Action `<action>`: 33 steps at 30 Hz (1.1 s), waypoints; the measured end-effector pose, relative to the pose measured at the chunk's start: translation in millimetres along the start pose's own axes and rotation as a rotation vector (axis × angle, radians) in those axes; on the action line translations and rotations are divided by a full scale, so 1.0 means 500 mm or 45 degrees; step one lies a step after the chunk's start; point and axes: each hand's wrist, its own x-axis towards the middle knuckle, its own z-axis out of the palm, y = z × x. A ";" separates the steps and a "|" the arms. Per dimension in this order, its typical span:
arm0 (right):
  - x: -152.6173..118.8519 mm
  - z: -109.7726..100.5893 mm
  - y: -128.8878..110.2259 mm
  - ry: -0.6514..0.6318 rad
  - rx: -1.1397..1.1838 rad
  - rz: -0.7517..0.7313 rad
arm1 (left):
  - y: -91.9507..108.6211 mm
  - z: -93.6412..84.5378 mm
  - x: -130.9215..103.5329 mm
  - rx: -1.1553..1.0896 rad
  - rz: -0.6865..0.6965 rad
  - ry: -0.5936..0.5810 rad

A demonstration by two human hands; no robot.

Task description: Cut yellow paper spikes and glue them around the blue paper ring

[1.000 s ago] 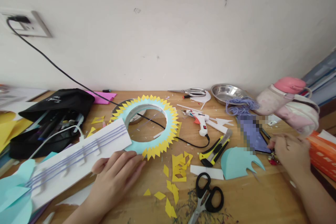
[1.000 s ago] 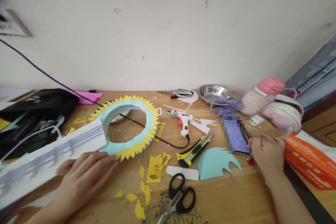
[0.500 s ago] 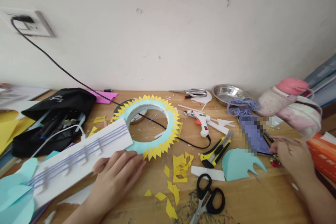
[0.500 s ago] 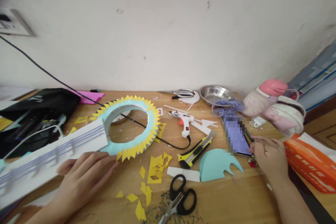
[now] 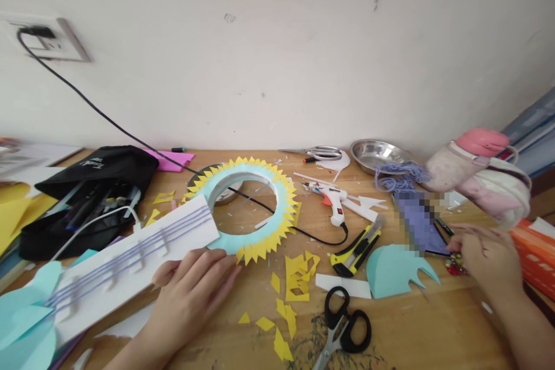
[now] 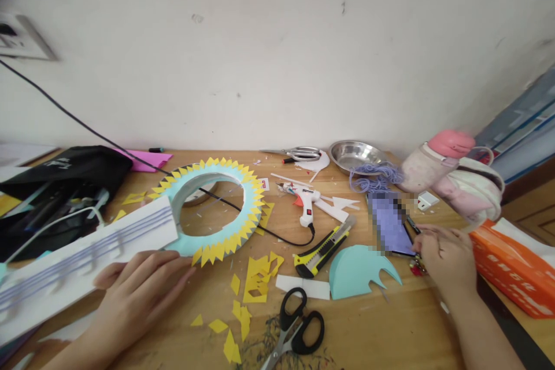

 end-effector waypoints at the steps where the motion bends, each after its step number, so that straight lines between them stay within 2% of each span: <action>1: 0.000 -0.001 -0.001 -0.003 0.004 0.000 | 0.000 0.001 0.000 -0.005 0.000 0.003; 12: 0.004 -0.004 -0.013 -0.027 0.036 0.048 | 0.000 0.003 -0.002 0.001 -0.016 0.011; 20: -0.001 0.001 -0.004 -0.108 0.041 0.056 | 0.001 -0.002 0.004 0.017 0.013 0.008; 27: 0.003 -0.001 -0.010 -0.065 0.042 0.106 | -0.002 -0.002 0.004 0.030 0.017 0.033; 33: 0.024 0.023 -0.023 -0.103 0.026 0.161 | -0.001 -0.001 0.004 0.006 0.022 0.021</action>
